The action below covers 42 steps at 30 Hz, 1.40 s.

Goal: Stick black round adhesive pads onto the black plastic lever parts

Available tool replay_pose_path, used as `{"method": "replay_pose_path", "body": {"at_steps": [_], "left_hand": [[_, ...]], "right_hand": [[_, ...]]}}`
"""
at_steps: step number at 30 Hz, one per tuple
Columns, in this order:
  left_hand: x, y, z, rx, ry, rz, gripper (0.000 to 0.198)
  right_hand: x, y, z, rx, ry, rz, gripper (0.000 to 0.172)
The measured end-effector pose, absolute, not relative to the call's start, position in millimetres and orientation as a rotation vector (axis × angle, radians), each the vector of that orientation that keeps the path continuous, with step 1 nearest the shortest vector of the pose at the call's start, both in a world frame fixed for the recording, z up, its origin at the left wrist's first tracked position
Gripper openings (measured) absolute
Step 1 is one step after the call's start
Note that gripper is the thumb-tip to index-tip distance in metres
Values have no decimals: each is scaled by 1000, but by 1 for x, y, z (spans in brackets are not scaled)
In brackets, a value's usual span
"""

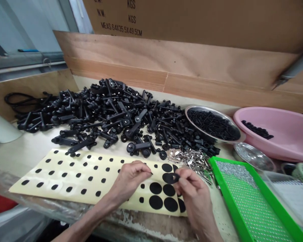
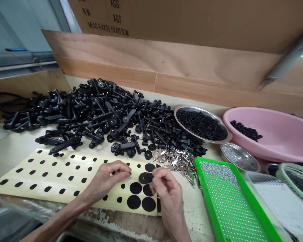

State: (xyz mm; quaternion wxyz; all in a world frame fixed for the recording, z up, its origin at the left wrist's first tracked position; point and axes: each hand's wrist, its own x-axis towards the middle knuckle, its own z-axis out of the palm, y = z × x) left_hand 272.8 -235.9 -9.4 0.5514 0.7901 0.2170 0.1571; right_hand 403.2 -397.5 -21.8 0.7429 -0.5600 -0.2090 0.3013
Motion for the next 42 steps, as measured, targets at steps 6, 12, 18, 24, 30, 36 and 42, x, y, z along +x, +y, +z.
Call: {"method": "replay_pose_path", "body": {"at_steps": [6,12,18,24,30,36,42], "left_hand": [[254,-221,-26,2980,411,574,29],[252,-216,3,3122,50,48,34],[239,-208,-2,3020,92,146,33],[231,-216,-8,3072,88,170,24],[234,-219,9,3139,-248,-47,27],[216,-198,13,2641,142,-109,22],[225,-209,15,2012,662,334,24]], "right_hand": [[411,-398,-21,-1189,-208,623,19],[409,-395,-25,-1310,-269,649,20],[410,-399,-28,-1323,-257,664,20],[407,-397,-27,-1339,-298,665,20],[409,-401,-32,-1365,-298,632,17],[406,-401,-30,-1382,-329,645,20],[388,-387,-13,-1433,-457,852,24]]}}
